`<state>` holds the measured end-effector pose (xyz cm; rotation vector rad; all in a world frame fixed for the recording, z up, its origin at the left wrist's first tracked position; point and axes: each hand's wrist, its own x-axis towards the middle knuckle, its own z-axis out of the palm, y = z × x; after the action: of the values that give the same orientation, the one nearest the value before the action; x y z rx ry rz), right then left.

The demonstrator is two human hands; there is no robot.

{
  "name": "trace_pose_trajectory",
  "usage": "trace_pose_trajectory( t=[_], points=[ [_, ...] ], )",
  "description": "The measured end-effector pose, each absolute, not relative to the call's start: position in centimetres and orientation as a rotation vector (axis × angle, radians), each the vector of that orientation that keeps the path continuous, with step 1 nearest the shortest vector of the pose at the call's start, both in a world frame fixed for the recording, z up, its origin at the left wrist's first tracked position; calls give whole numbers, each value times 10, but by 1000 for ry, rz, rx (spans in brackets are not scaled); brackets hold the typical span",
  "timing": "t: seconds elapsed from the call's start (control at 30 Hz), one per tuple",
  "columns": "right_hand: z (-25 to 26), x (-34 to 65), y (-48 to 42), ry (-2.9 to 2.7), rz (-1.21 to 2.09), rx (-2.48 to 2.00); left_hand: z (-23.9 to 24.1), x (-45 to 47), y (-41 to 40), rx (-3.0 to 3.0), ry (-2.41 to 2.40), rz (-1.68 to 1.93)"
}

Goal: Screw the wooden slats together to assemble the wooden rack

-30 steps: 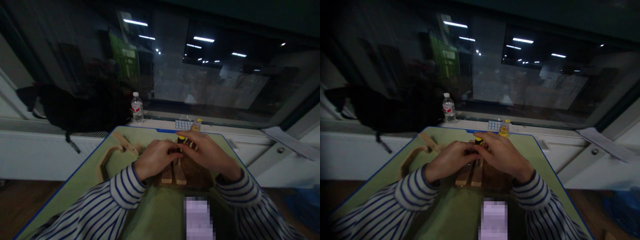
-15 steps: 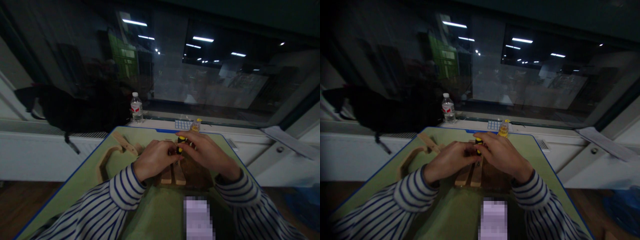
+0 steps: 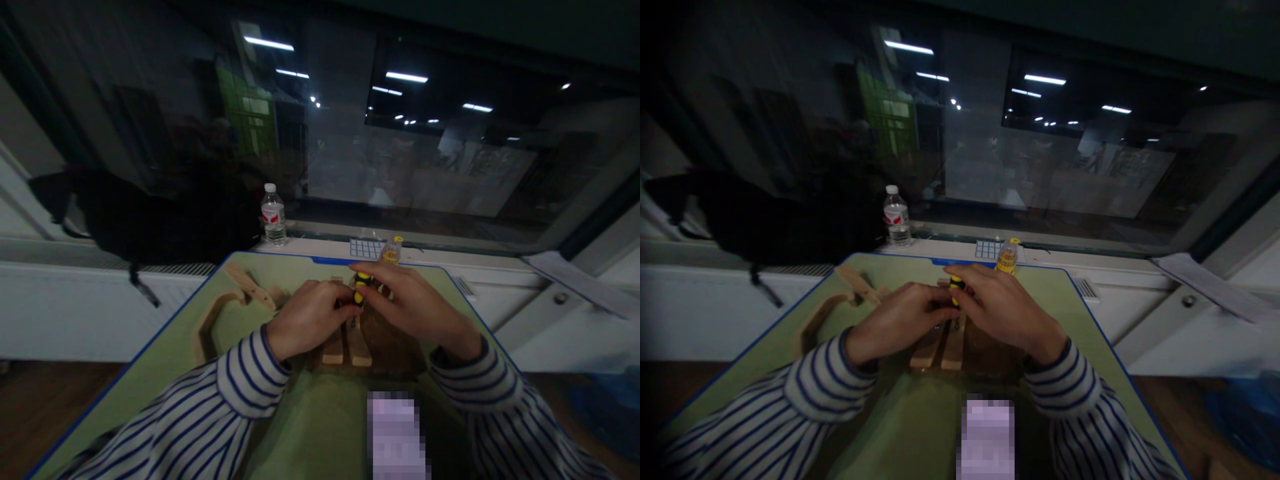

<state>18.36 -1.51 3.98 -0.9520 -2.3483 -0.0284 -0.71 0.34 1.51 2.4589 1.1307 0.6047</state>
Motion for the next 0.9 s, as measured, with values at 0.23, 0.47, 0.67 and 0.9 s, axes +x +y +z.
trace_pose_trajectory(
  t=[0.23,0.47,0.67,0.9],
  points=[
    [38,184,-14,-2336,-81,-970,20,-7,1,2462,1161,602],
    [42,182,-18,-2309,33,-1021,17,-7,3,2449,1147,639],
    [40,182,-17,-2338,1,-985,18,-7,2,2470,1139,618],
    [38,182,-13,-2321,-91,-989,22,-6,0,2468,1177,592]
  ],
)
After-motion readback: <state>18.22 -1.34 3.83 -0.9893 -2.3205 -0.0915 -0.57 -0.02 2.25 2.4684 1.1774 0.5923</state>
